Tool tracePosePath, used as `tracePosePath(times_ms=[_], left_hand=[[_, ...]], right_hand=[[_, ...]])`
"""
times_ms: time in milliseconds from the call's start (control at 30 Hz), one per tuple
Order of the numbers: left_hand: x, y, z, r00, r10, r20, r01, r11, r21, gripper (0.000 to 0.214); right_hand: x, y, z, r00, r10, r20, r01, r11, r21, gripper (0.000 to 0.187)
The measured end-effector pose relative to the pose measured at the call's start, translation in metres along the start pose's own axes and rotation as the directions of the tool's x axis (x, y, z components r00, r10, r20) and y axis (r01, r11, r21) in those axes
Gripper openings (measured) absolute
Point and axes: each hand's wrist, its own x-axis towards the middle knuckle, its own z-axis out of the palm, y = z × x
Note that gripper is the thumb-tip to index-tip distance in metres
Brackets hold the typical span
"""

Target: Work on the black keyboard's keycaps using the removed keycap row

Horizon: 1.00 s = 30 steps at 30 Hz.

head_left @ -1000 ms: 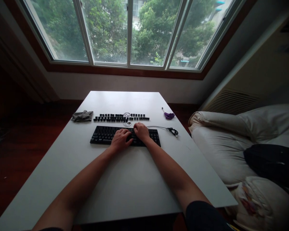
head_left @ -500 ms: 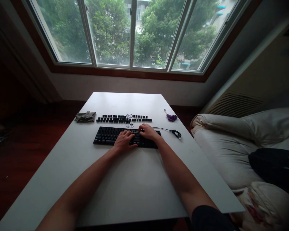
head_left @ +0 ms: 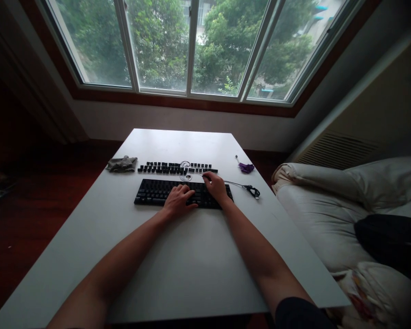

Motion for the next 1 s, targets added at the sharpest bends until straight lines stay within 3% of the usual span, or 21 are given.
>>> tracePosePath(times_ms=[100,233,367,600,733,1000], left_hand=[[0.001,-0.002,0.002,1.0,0.012,-0.005,-0.012,1.0,-0.004,0.048],[0.002,-0.003,0.004,1.0,0.02,-0.014,-0.02,1.0,-0.009,0.047],[0.003,-0.003,0.004,0.999,0.031,-0.015,-0.031,0.999,-0.022,0.043],[0.002,0.008,0.01,0.997,0.068,-0.023,-0.069,0.996,-0.05,0.037],[-0.001,0.019,0.013,0.997,0.058,-0.049,-0.059,0.998,-0.035,0.035],[0.001,0.02,0.014,0.998,0.027,-0.056,-0.029,0.999,-0.041,0.036]], right_hand=[[0.002,-0.002,-0.003,0.995,0.033,-0.098,-0.017,0.988,0.155,0.028],[0.004,-0.004,-0.001,0.984,0.157,-0.084,-0.115,0.92,0.374,0.039],[0.006,-0.002,0.009,0.97,0.24,-0.027,-0.176,0.776,0.605,0.031],[0.005,0.007,0.022,0.962,0.267,0.06,-0.199,0.535,0.821,0.029],[0.006,0.011,0.022,0.965,0.262,0.023,-0.173,0.566,0.806,0.034],[0.003,0.003,0.03,0.968,0.246,0.056,-0.229,0.763,0.605,0.034]])
